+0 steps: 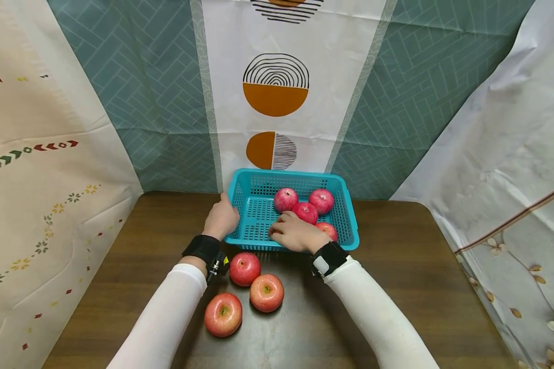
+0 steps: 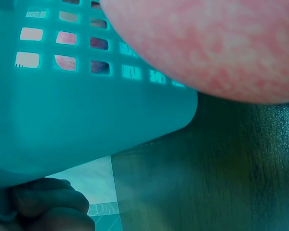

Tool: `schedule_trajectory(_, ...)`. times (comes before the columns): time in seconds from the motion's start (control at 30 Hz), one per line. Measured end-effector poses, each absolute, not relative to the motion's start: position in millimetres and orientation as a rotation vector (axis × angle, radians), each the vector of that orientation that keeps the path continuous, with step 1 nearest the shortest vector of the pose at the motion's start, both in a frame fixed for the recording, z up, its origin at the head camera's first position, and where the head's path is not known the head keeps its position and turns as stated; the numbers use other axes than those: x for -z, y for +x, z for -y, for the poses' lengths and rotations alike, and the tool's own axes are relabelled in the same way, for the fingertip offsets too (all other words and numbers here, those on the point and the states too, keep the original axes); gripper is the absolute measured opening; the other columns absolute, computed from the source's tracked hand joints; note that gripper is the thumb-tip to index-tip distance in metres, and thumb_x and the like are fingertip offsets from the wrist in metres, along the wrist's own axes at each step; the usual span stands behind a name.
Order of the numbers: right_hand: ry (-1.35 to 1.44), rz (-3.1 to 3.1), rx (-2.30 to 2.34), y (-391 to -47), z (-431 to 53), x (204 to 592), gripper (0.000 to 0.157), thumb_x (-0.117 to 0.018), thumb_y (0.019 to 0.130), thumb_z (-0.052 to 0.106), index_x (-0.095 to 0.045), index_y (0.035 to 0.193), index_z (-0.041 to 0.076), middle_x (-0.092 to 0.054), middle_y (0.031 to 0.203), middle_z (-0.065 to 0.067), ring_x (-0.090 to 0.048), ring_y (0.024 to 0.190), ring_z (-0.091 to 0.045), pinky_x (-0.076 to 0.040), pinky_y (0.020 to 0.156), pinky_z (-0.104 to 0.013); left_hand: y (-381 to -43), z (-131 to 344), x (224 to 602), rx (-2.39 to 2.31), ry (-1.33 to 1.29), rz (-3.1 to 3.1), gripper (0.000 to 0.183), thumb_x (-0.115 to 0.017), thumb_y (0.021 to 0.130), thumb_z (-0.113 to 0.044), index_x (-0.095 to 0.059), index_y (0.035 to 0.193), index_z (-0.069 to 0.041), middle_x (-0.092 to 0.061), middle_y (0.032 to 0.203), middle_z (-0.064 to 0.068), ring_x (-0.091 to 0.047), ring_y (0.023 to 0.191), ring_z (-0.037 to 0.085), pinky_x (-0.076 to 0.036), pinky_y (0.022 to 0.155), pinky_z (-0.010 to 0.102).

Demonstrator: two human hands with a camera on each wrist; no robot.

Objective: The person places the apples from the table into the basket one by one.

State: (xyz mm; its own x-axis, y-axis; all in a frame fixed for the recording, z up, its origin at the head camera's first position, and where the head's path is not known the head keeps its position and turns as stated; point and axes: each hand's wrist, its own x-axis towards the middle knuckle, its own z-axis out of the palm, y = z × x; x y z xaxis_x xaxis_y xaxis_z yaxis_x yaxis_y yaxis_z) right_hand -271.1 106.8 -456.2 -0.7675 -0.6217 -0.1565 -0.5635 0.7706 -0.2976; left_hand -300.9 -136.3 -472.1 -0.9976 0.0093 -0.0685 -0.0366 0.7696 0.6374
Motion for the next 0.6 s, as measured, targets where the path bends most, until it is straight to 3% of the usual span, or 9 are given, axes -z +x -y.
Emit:
schedule_trajectory(0.23,-0.993,-2.726,0.334,-274.1,-107.4,458.6,0.04,-0.044,0.111,0.026,-0.074,0.134,0.014,-0.063,0.143,-0.012,-0.04,0.147,-0.037,-0.016,0.129,-0.052,-300.6,135.5,470.0,-1.058,-0.026,-2.884,0.064,-0.05,0.111,-0.018,-0.022,0.161,0.01,-0.064,0.128,0.035,-0.07,0.103,0.044,-0.058,0.083,0.057)
schedule_trajectory(0.6,-0.916,-2.708,0.383,-272.7,-107.1,459.9,0.043,-0.044,0.112,0.027,-0.07,0.142,0.012,-0.058,0.15,-0.016,-0.031,0.155,-0.042,-0.012,0.13,-0.053,-299.7,135.5,469.1,-1.057,-0.037,-2.88,0.065,-0.05,0.111,-0.018,-0.02,0.161,0.01,-0.064,0.128,0.035,-0.07,0.104,0.044,-0.058,0.083,0.057)
